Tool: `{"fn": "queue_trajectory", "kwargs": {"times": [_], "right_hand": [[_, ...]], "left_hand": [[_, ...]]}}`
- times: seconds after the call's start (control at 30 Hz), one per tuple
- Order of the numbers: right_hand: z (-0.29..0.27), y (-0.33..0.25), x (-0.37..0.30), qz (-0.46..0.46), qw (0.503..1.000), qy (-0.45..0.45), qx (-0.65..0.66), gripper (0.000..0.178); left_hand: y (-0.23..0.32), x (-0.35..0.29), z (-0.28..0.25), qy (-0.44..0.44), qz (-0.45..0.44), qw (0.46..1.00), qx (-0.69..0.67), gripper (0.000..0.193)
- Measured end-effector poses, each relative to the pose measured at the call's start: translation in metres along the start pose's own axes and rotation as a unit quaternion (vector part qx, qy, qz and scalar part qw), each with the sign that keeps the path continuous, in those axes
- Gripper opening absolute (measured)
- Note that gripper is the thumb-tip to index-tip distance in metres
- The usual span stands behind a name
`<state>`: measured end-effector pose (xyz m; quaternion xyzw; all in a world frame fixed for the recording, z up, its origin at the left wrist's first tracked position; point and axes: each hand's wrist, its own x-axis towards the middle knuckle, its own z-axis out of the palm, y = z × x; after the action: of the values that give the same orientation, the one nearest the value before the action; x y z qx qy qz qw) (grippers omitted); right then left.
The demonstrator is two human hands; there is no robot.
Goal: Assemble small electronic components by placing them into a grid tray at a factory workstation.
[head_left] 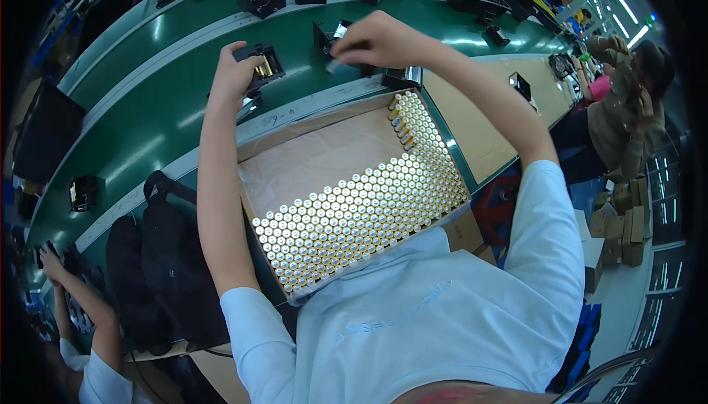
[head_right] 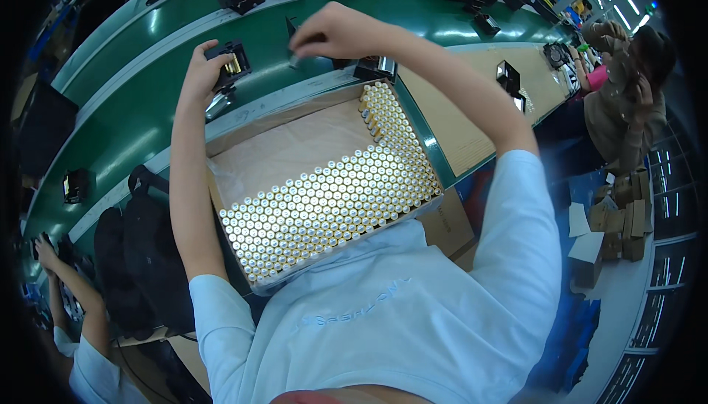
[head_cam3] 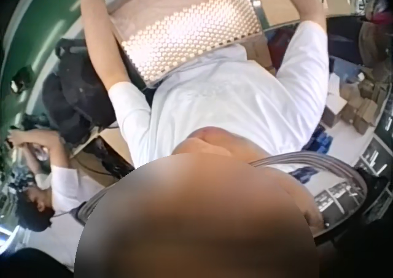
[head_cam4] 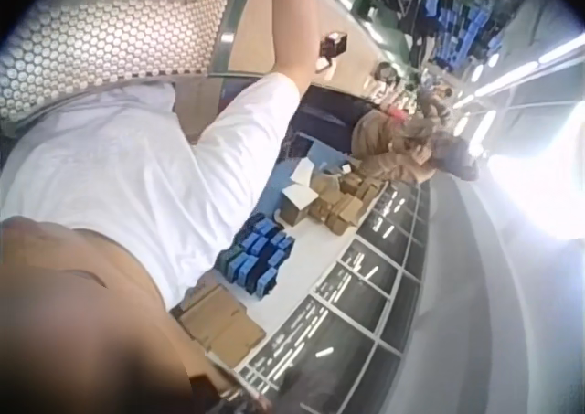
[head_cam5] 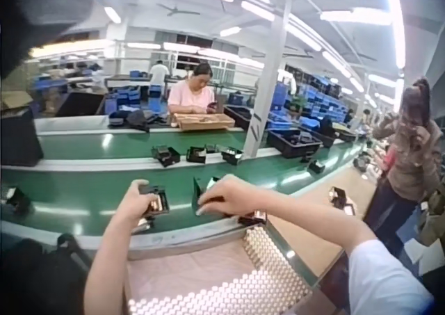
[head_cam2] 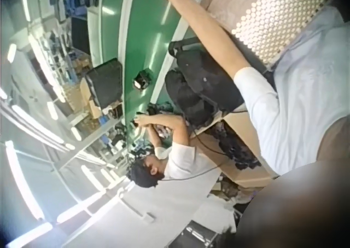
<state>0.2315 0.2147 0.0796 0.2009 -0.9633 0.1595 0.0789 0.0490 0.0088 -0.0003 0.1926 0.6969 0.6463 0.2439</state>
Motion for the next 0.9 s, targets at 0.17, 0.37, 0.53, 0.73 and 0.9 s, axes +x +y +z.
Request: {"fn": "queue_trajectory", "kwargs": {"times": [0.17, 0.37, 0.53, 0.73, 0.9], "right_hand": [[0.054, 0.002, 0.075, 0.049, 0.975, 0.214, -0.042, 0.016], [0.091, 0.016, 0.116, 0.143, 0.962, 0.230, -0.030, 0.023], [0.106, 0.004, 0.124, 0.143, 0.961, 0.186, -0.146, 0.024], [0.140, 0.000, 0.109, 0.092, 0.951, 0.254, -0.148, 0.033], [0.116, 0.024, 0.100, 0.256, 0.894, 0.245, -0.272, 0.043]], "left_hand": [[-0.003, 0.006, 0.001, 0.001, 0.017, 1.000, 0.002, 0.054], [-0.009, 0.012, -0.004, 0.027, 0.049, 0.998, 0.027, 0.049], [-0.009, 0.013, -0.012, 0.069, 0.035, 0.996, 0.041, 0.049], [-0.005, 0.011, -0.030, 0.090, 0.062, 0.992, 0.070, 0.047], [0.004, 0.001, -0.041, 0.143, 0.107, 0.922, 0.344, 0.045]]}}
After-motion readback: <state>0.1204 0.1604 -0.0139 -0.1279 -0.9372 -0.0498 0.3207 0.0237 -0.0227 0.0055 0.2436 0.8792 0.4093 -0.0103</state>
